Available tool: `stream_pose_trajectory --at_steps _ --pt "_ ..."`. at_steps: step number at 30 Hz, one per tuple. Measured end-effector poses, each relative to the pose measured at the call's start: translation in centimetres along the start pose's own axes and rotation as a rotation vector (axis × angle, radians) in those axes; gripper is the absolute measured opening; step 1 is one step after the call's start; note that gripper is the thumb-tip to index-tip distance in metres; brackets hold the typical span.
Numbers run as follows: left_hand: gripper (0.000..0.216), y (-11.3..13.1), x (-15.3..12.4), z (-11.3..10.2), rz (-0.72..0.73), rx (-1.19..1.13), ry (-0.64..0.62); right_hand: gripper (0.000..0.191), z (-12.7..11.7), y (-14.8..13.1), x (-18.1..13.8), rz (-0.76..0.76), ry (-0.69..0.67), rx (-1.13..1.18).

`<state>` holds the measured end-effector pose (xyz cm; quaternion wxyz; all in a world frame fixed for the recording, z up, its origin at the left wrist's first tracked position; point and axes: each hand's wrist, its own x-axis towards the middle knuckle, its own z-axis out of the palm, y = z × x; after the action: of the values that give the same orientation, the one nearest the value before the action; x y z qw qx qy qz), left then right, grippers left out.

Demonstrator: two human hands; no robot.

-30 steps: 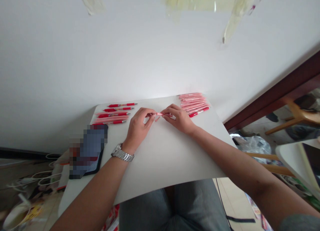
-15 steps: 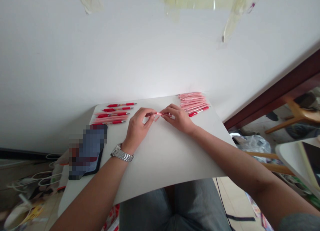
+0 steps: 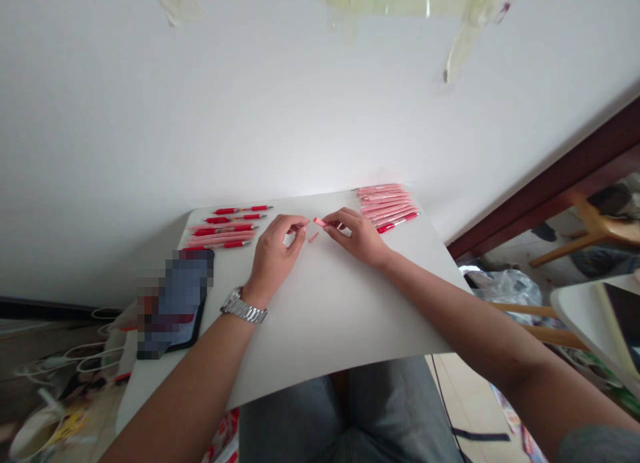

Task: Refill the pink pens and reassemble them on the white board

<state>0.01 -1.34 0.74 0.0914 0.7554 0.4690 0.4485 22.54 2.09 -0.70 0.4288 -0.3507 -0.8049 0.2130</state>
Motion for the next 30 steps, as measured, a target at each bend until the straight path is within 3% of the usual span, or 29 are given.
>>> stream_pose_trajectory --at_steps 13,30 --pt "0.007 -1.0 -0.1 0.1 0.009 0.193 -0.098 0.028 0.0 -0.1 0.1 0.156 0.131 0.245" --pt "0.009 -1.6 -0.3 0.7 0.027 0.256 -0.146 0.03 -0.1 -0.3 0.2 0.152 0.127 0.202"
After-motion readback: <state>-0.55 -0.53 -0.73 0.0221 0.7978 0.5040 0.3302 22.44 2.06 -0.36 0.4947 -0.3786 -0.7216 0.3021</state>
